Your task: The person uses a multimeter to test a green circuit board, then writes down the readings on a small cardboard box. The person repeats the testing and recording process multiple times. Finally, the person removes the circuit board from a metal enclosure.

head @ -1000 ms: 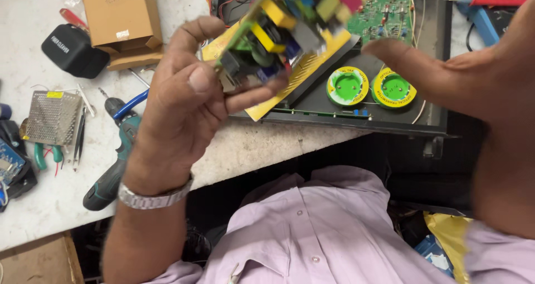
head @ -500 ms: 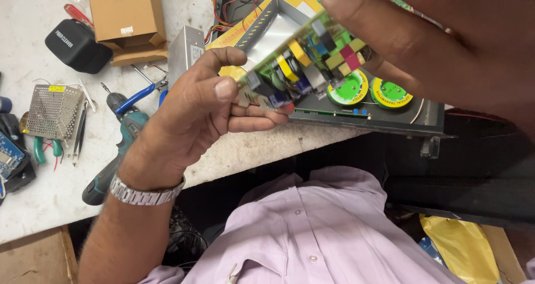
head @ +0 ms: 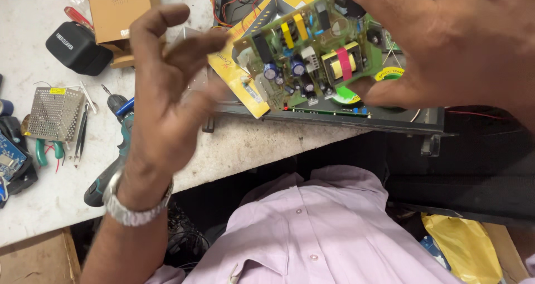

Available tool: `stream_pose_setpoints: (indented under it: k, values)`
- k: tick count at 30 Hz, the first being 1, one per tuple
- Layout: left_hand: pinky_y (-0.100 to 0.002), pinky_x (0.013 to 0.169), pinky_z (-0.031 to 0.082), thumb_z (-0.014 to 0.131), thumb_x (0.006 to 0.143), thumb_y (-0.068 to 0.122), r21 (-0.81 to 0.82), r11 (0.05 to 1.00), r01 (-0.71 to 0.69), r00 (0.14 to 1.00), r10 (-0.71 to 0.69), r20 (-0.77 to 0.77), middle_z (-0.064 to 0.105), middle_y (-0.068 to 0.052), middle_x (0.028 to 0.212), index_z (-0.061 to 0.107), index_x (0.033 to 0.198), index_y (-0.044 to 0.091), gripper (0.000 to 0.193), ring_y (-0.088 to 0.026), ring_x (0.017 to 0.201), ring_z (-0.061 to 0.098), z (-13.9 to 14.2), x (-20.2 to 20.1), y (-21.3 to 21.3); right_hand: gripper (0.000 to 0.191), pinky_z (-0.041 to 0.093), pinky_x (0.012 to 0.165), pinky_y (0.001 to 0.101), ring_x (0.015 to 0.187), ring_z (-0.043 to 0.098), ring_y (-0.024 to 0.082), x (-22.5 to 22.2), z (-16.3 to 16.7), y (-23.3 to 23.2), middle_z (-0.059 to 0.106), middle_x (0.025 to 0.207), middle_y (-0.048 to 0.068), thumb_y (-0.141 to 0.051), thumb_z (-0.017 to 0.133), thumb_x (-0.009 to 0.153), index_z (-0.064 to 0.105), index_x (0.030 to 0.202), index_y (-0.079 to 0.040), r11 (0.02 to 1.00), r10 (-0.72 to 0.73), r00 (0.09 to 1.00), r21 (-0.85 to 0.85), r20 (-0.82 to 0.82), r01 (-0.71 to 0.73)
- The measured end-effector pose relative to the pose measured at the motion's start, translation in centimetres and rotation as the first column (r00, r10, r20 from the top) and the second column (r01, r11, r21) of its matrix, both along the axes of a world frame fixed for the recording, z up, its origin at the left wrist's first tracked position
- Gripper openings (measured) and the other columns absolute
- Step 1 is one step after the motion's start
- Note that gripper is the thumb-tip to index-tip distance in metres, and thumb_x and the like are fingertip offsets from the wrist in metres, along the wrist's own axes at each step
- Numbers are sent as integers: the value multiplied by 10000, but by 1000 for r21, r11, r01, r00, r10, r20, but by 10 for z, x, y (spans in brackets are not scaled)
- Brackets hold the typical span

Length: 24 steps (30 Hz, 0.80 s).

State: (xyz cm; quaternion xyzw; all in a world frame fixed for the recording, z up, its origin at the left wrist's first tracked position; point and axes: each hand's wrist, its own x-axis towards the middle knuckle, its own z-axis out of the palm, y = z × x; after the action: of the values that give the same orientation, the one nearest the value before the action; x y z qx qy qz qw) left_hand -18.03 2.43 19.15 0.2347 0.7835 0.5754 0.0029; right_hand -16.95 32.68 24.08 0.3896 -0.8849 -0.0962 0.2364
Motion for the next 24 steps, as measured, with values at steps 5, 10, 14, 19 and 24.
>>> stream_pose_setpoints:
  k: [5,10,14,19,24]
  values:
    - [-506,1193,379,981,710,347,-464,886,-32,849,-221,-480,368,-254,1502,290,1504,-8,1111,-435,1404,399,8,19,12,970,546,624,355,715,688,242,-12,-13,4,694,982,132,-396,959,512,609,1328,-4,994,-65,962,-63,266,84]
    - [-472,1176,403,970,697,280,-481,872,-84,866,-175,-469,431,-241,1472,261,1530,-5,1130,-420,1372,448,0,13,25,920,543,603,354,699,681,242,-19,-21,4,683,956,133,-414,933,562,600,1316,-6,997,-54,947,-30,318,67]
    - [-471,1169,404,980,676,246,-448,892,-54,846,-197,-496,477,-219,1451,236,1522,-6,1154,-412,1351,482,-2,11,26,850,550,627,371,748,691,253,-20,-19,2,679,946,135,-470,900,578,613,1231,-8,998,29,958,-62,286,-11]
    - [-442,1145,447,989,689,195,-447,894,-29,875,-194,-443,549,-172,1424,216,1555,-2,1178,-347,1286,586,-7,13,26,839,546,625,386,792,695,266,-22,-21,-2,683,967,134,-481,883,563,622,1212,-18,995,58,967,-92,247,-36]
    - [-372,1129,547,996,767,134,-364,926,-104,818,-129,-561,532,-215,1453,124,1549,50,1174,-314,1310,619,-16,9,8,990,537,610,379,726,668,294,-30,-36,12,659,908,181,-645,873,585,615,1228,63,999,-18,977,-36,213,27]
